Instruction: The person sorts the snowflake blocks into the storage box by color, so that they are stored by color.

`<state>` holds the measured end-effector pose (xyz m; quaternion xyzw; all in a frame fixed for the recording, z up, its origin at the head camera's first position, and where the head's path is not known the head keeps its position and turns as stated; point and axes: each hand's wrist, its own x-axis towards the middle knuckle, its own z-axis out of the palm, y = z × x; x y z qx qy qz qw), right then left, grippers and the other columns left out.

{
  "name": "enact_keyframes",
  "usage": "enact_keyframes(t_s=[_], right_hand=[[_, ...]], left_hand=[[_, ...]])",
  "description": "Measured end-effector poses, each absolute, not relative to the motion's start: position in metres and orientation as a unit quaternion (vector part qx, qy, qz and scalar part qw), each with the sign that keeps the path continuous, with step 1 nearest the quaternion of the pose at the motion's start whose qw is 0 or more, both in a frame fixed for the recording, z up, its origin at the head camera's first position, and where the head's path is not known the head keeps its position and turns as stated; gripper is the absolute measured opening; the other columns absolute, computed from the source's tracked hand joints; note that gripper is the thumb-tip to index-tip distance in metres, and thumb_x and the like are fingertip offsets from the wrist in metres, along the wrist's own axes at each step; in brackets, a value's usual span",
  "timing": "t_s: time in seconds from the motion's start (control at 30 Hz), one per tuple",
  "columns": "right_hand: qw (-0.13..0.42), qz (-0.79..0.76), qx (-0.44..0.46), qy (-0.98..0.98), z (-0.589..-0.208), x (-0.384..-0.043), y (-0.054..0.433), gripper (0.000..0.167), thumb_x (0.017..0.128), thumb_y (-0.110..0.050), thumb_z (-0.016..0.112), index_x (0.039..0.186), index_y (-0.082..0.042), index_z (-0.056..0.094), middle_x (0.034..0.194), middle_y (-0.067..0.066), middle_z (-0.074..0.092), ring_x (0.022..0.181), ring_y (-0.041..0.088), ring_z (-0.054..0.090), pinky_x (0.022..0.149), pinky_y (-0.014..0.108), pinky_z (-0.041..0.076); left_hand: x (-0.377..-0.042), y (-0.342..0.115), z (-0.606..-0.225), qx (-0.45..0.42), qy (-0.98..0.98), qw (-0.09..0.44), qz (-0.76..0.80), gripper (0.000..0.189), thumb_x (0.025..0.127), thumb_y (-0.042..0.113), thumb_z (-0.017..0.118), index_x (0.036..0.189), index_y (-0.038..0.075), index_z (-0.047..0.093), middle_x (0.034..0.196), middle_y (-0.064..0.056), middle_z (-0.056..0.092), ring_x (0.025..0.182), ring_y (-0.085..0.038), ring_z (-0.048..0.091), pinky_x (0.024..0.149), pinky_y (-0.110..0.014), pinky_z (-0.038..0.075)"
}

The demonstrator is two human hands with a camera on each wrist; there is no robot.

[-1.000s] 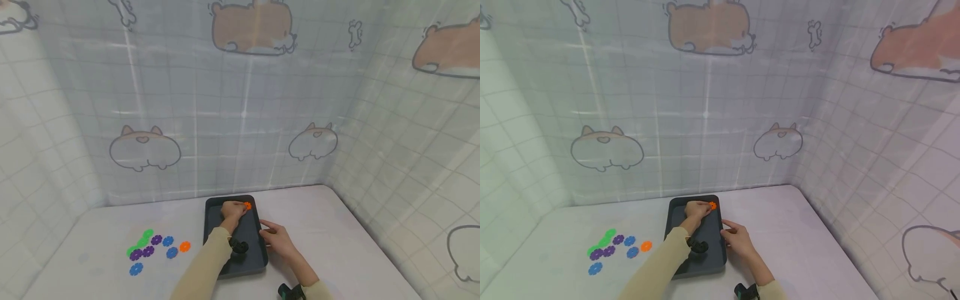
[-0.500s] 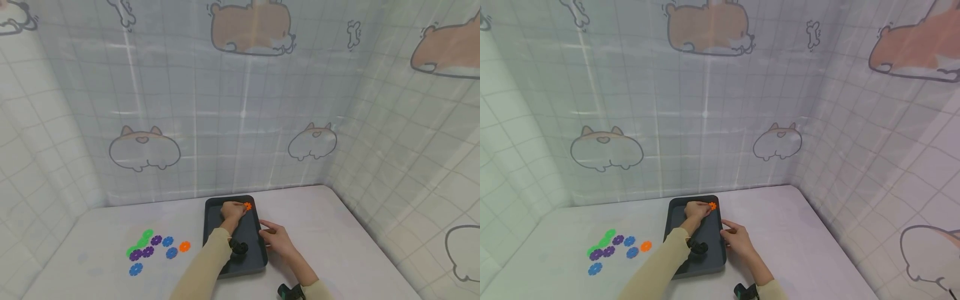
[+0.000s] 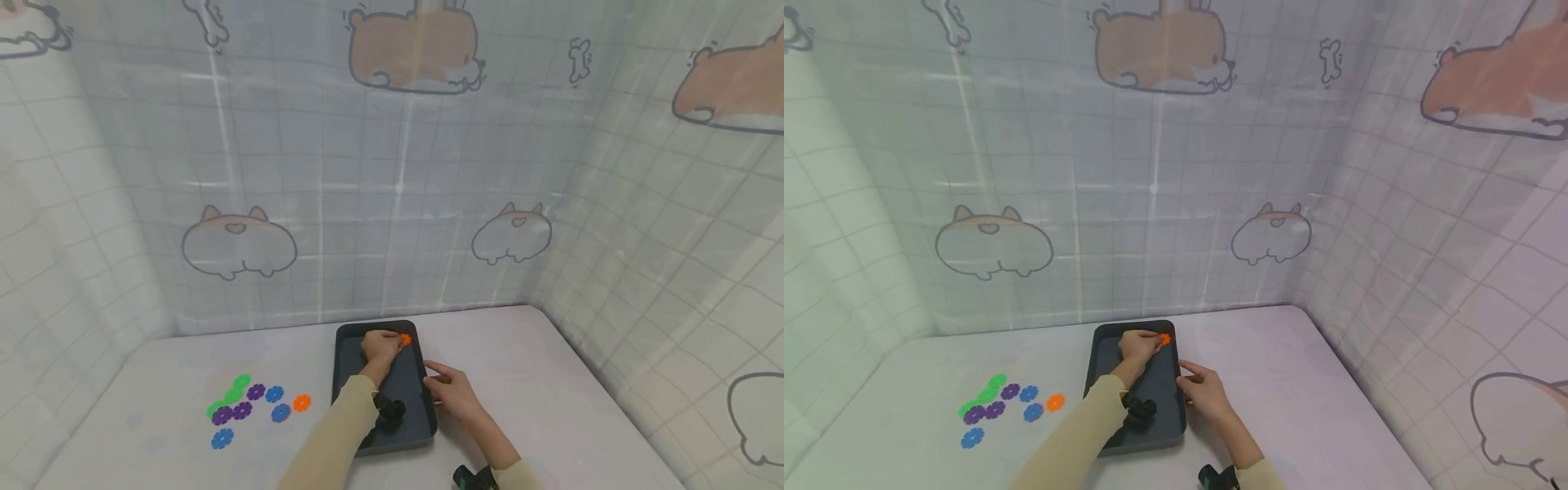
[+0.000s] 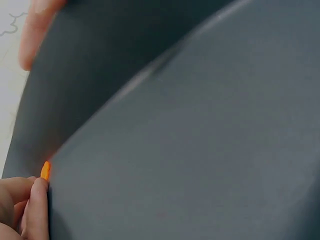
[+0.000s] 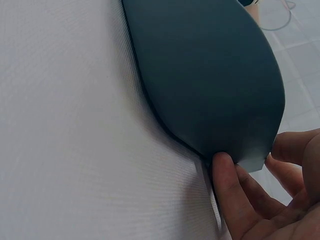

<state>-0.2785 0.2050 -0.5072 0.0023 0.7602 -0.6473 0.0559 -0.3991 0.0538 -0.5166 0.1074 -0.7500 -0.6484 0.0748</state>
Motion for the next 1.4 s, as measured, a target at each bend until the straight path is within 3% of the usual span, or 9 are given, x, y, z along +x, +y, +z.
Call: enact_keyframes(t_s=[0.23,0.43,0.63,0.8,0.93,1.23,1.4], right_hand=[[0.055,-0.644,0.005,0.763,-0.509,-0.282,0.204,0.049,0.096,-0.018,0.061,0.142,-0.005,0.049,0.116,0.020,0.063,0.086,0.025,0.068,0.069,0.039,0.059],[0.044,-0.637,0.027,0.769,-0.511,-0.279,0.208,0.048,0.095,-0.015,0.062,0.140,-0.004,0.051,0.115,0.021,0.063,0.085,0.024,0.067,0.068,0.039,0.059],[0.045,-0.639,0.027,0.768,-0.512,-0.276,0.210,0.049,0.094,-0.015,0.063,0.140,-0.003,0.051,0.115,0.022,0.064,0.083,0.025,0.068,0.068,0.039,0.059],[0.046,-0.633,0.031,0.772,-0.512,-0.275,0.208,0.050,0.094,-0.018,0.064,0.141,-0.005,0.051,0.115,0.021,0.064,0.083,0.024,0.068,0.068,0.039,0.059],[0.044,-0.629,0.031,0.776,-0.511,-0.273,0.207,0.050,0.095,-0.019,0.063,0.141,-0.005,0.050,0.115,0.021,0.063,0.084,0.024,0.068,0.068,0.039,0.059],[0.046,-0.632,0.027,0.773,-0.511,-0.271,0.204,0.050,0.095,-0.018,0.063,0.141,-0.004,0.051,0.114,0.020,0.064,0.084,0.025,0.068,0.068,0.039,0.059],[0.047,-0.635,0.025,0.771,-0.509,-0.272,0.200,0.049,0.094,-0.018,0.064,0.140,-0.005,0.052,0.114,0.020,0.064,0.083,0.025,0.068,0.067,0.038,0.059]], left_hand=[[-0.398,0.042,-0.501,0.064,-0.727,0.075,-0.679,0.013,0.082,0.003,0.076,0.094,-0.002,0.076,0.077,-0.011,0.071,0.064,-0.022,0.069,0.056,-0.029,0.058],[-0.386,0.020,-0.469,-0.015,-0.721,0.031,-0.692,0.017,0.088,0.013,0.073,0.101,0.002,0.074,0.088,-0.009,0.070,0.080,-0.032,0.069,0.071,-0.038,0.059],[-0.365,-0.010,-0.439,-0.064,-0.712,0.026,-0.698,0.025,0.088,0.018,0.073,0.106,0.001,0.072,0.096,-0.016,0.068,0.078,-0.032,0.067,0.063,-0.026,0.056],[-0.350,-0.040,-0.425,-0.072,-0.725,0.037,-0.684,0.019,0.088,0.017,0.073,0.103,0.005,0.074,0.096,-0.014,0.069,0.070,-0.027,0.065,0.063,-0.029,0.055],[-0.342,-0.064,-0.427,-0.077,-0.743,0.044,-0.663,0.020,0.087,0.020,0.074,0.102,0.007,0.075,0.096,-0.013,0.070,0.069,-0.020,0.065,0.064,-0.028,0.055],[-0.314,-0.108,-0.443,-0.070,-0.786,0.034,-0.613,0.019,0.087,0.021,0.075,0.099,0.006,0.076,0.091,-0.010,0.072,0.080,-0.035,0.067,0.065,-0.031,0.056],[-0.304,-0.127,-0.458,-0.075,-0.816,0.055,-0.571,0.016,0.086,0.020,0.076,0.094,0.006,0.077,0.084,-0.007,0.071,0.073,-0.023,0.066,0.064,-0.030,0.055]])
